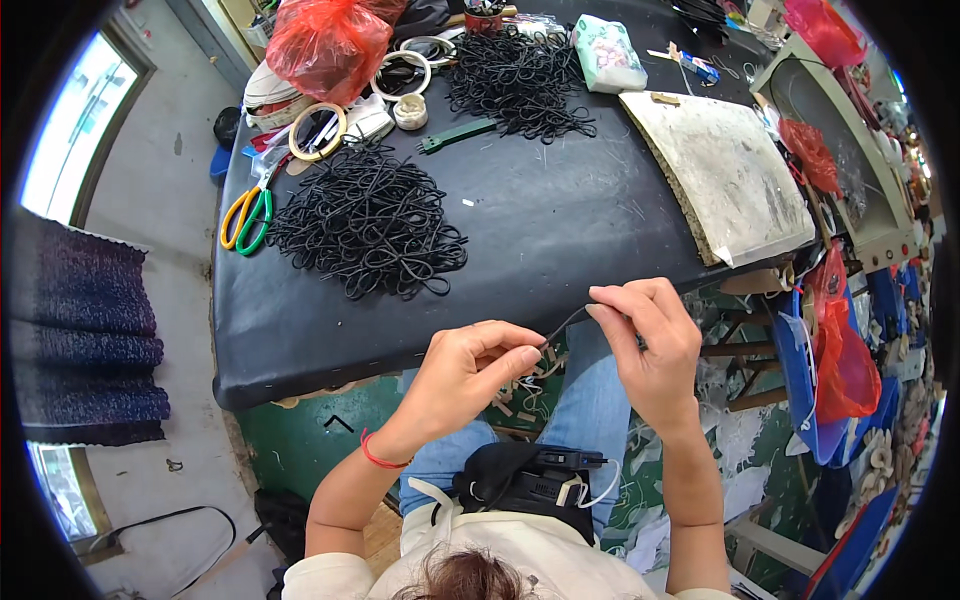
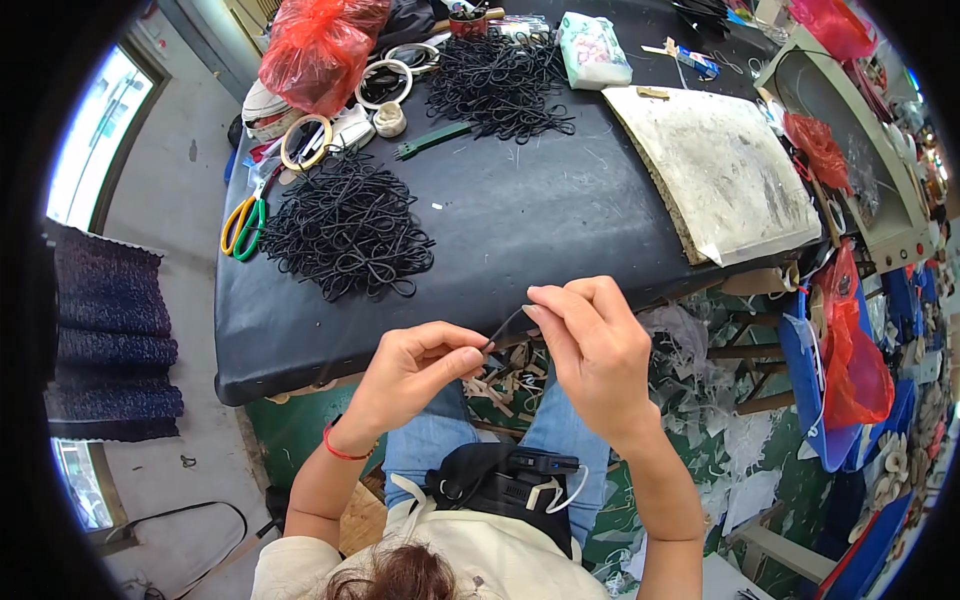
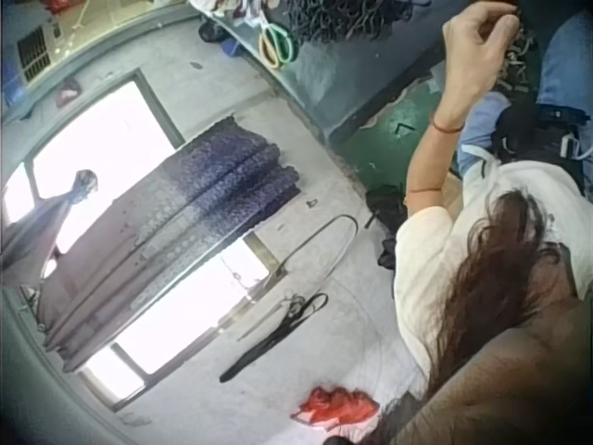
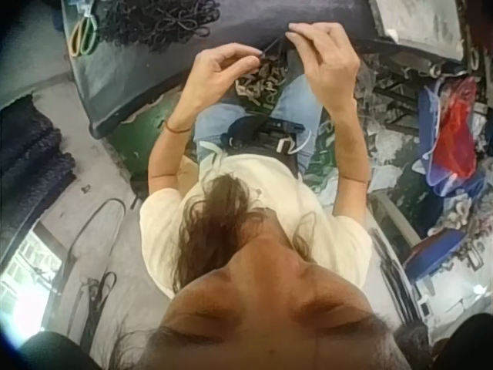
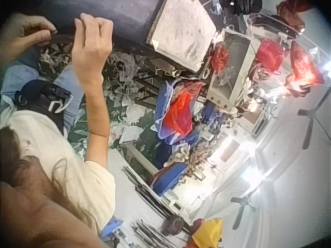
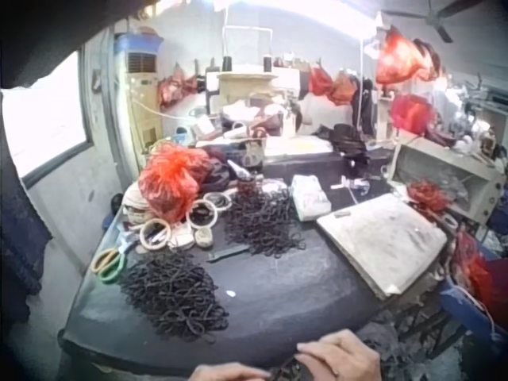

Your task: The person sits at a cluttered workbench and repeatedly picks up short black cords. They tie each cord into a loop or knot by hand and place the finished item onto a growing pile on the table. The process is repetitive, involving picking, tying, and stacking.

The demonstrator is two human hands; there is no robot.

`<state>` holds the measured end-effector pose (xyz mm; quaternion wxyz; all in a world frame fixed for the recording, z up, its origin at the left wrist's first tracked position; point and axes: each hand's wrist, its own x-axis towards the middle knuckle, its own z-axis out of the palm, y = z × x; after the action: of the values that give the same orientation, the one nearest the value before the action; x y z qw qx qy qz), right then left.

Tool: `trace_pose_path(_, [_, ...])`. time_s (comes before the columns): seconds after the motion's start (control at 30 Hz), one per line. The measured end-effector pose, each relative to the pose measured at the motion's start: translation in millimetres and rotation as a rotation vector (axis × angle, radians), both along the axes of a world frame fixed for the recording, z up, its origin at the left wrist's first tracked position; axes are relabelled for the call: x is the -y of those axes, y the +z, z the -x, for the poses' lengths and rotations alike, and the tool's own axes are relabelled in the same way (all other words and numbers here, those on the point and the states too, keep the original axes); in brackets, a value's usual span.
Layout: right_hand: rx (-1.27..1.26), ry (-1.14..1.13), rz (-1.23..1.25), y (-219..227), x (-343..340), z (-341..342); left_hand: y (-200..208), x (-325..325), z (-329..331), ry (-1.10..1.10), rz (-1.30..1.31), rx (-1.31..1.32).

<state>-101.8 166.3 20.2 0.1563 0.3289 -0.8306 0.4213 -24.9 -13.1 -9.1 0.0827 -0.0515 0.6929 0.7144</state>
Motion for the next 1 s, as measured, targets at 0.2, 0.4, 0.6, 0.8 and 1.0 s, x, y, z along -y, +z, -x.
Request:
trace_pose_path(0.2, [-0.075, -0.181, 0.126, -5.1, 3.8, 7.0, -9.4, -15.4, 0.7, 0.021, -0.327, 0.153])
trace_pose_path(0.4, [0.224, 0.017, 0.111, -21.3, 19.4, -17.0, -15.7, -26.1, 10.5, 0.255, -0.582, 0.162])
trace_pose_path(0.6, [0.169, 0.079, 0.157, -36.0, 20.3, -18.1, -16.3, -28.3, 11.2, 0.261, -0.524, 0.107])
trace_pose_path(0.8, [0.247, 0.059, 0.070, -33.8, 9.7, -21.6, -18.9, -20.1, 13.5, 0.388, -0.799, 0.054])
trace_pose_path(1.0, [-0.040, 0.077, -0.036, -32.2, 6.3, -17.9, -22.8, -12.4, 8.7, 0.180, -0.590, 0.250])
